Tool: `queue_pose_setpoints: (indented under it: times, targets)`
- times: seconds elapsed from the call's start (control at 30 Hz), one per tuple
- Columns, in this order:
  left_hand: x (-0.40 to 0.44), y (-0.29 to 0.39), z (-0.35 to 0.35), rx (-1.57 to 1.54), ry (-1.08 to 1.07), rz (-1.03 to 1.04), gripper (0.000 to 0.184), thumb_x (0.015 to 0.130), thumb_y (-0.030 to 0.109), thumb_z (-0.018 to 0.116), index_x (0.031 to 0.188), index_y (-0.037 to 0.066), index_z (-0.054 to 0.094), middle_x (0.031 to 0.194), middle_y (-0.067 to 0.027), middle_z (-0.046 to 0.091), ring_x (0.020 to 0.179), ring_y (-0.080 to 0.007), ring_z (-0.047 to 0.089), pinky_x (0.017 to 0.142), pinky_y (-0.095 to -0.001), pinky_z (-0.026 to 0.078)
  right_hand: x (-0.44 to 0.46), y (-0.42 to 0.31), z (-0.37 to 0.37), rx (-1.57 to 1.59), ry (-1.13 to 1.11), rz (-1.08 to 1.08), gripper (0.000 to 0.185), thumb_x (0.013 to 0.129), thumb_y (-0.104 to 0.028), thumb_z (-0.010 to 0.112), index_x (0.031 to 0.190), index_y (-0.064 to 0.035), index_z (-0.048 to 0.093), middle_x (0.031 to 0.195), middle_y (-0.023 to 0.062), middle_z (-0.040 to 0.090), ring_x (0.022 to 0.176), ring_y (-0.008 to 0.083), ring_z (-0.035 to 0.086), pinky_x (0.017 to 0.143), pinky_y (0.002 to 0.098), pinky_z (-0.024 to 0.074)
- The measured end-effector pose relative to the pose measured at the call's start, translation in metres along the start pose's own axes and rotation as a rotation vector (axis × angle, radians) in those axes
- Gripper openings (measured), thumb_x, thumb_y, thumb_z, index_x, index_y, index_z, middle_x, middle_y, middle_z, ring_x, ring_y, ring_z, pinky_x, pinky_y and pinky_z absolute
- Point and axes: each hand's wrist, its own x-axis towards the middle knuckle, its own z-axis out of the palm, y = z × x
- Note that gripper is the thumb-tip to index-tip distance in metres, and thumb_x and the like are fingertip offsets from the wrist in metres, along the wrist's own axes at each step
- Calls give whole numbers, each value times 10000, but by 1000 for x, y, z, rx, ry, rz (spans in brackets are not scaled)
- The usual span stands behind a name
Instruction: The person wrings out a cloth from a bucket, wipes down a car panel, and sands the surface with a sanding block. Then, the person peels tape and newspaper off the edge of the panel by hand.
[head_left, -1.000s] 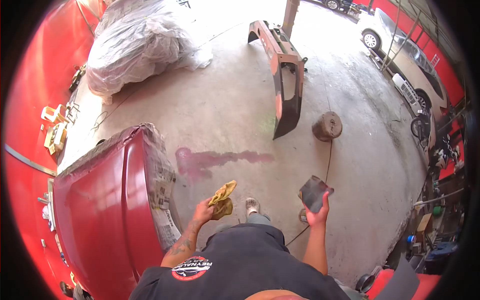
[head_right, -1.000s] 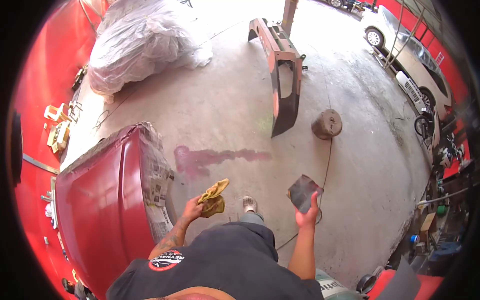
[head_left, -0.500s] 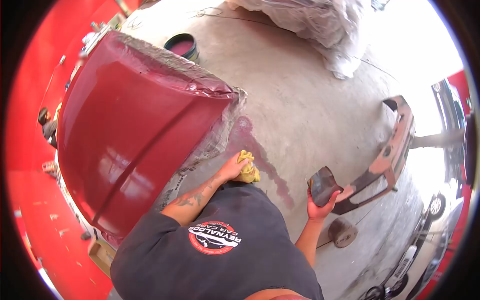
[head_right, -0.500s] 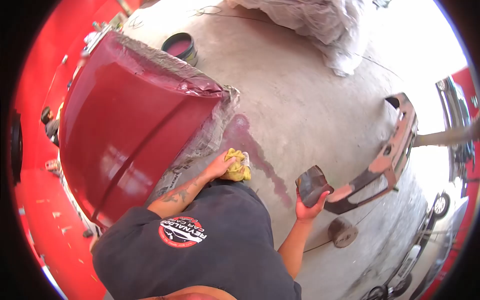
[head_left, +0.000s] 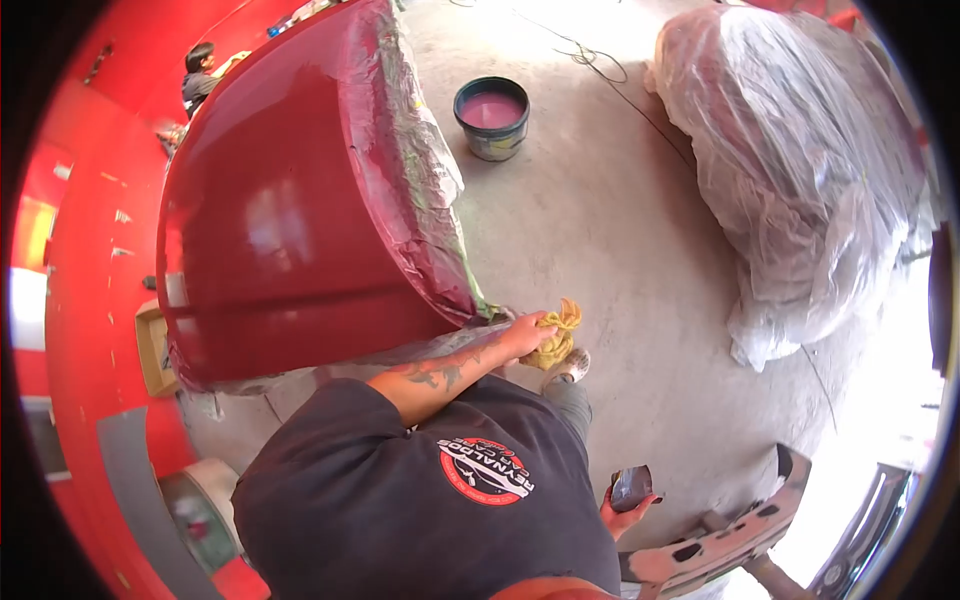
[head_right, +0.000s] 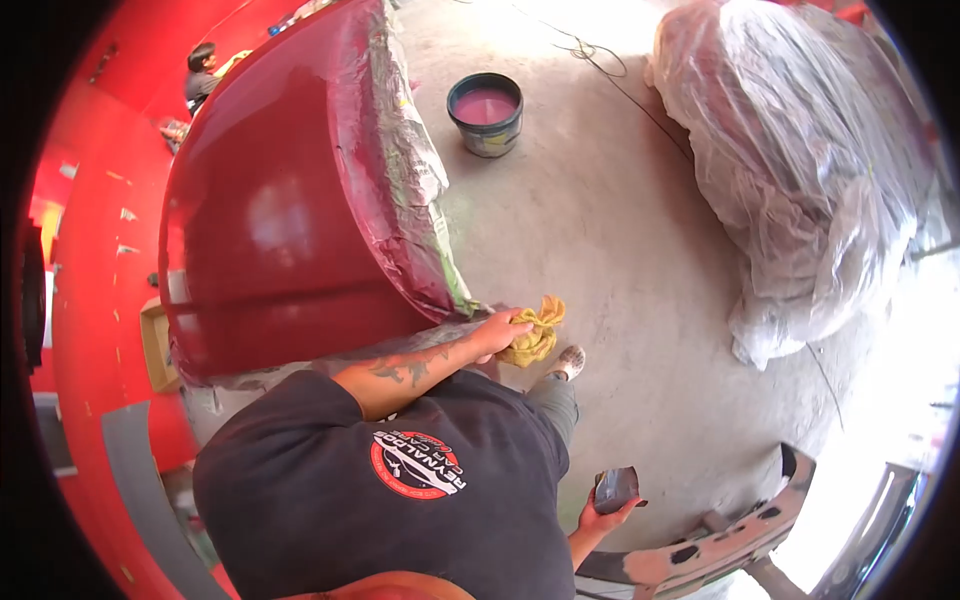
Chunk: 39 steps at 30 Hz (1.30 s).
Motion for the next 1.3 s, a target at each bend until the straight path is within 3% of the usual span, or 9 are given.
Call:
queue_pose_setpoints:
  times: [0.17, 0.33, 0.43, 0.6, 0.77, 1.0, 1.13, 1.23, 1.3]
  targets:
    - [51, 48, 29, -214, 229, 72, 346, 953, 182, 595, 1252, 16, 550, 1127, -76, 638, 1000, -151, 617, 872, -306, 492, 125, -97, 68, -278, 9, 103, 600, 808, -600, 694, 1239, -207, 556, 1170, 2, 617, 1060, 243, 585, 825, 416, 449]
    - [106, 84, 13, -437, 423, 57, 352, 974, 275, 573, 1271, 96, 516, 1078, -73, 637, 955, -211, 657, 711, -457, 571, 263, -134, 161, -588, -133, 245, 607, 827, -569, 689, 1270, -181, 545, 1202, 29, 601, 1072, 266, 592, 803, 424, 500]
    - [153, 109, -17, -695, 468, 146, 308, 979, 282, 563, 1226, 102, 520, 1100, -76, 635, 944, -235, 672, 694, -500, 567, 323, -106, 241, -687, -203, 268, 636, 834, -552, 689, 1299, -148, 530, 1215, 64, 598, 1089, 275, 596, 862, 446, 522]
    - [247, 176, -87, -729, 624, 188, 313, 974, 303, 569, 1237, 143, 513, 1109, -65, 626, 942, -240, 672, 702, -498, 563, 369, -26, 391, -748, -501, 396, 637, 862, -521, 675, 1329, -120, 508, 1275, 87, 577, 1136, 298, 575, 945, 466, 498]
    - [341, 277, -169, -694, 783, 209, 293, 968, 283, 570, 1214, 128, 533, 1096, -71, 623, 951, -228, 659, 699, -477, 566, 342, 31, 538, -716, -512, 567, 529, 938, -397, 622, 1344, -92, 473, 1288, 89, 560, 1171, 277, 554, 989, 448, 480]
    - [404, 389, -240, -678, 841, 288, 352, 940, 307, 602, 1227, 115, 535, 1107, -82, 617, 909, -222, 663, 644, -439, 568, 350, 61, 708, -945, -718, 476, 478, 945, -351, 619, 1322, -96, 474, 1273, 86, 561, 1154, 272, 561, 982, 442, 478]
    - [378, 432, -243, -294, 933, 71, 716, 905, 475, 611, 1452, 78, 374, 1329, -147, 547, 1089, -250, 628, 881, -439, 529, 370, 90, 783, -1031, -785, 547, 488, 936, -376, 625, 1326, -118, 484, 1267, 72, 565, 1147, 259, 563, 971, 439, 477]
    - [408, 336, -266, 108, 948, 207, 796, 915, 494, 595, 1485, 15, 314, 1432, -229, 471, 1279, -332, 514, 1024, -394, 441, 394, 140, 836, -1127, -899, 619, 512, 925, -418, 629, 1335, -144, 491, 1261, 63, 571, 1131, 255, 569, 945, 429, 483]
    - [364, 306, -248, 131, 825, 46, 766, 925, 480, 587, 1454, -23, 352, 1409, -245, 489, 1266, -319, 528, 1036, -387, 422, 393, 176, 875, -1169, -950, 679, 474, 939, -379, 628, 1302, -105, 496, 1209, 63, 600, 1102, 237, 590, 956, 404, 485]
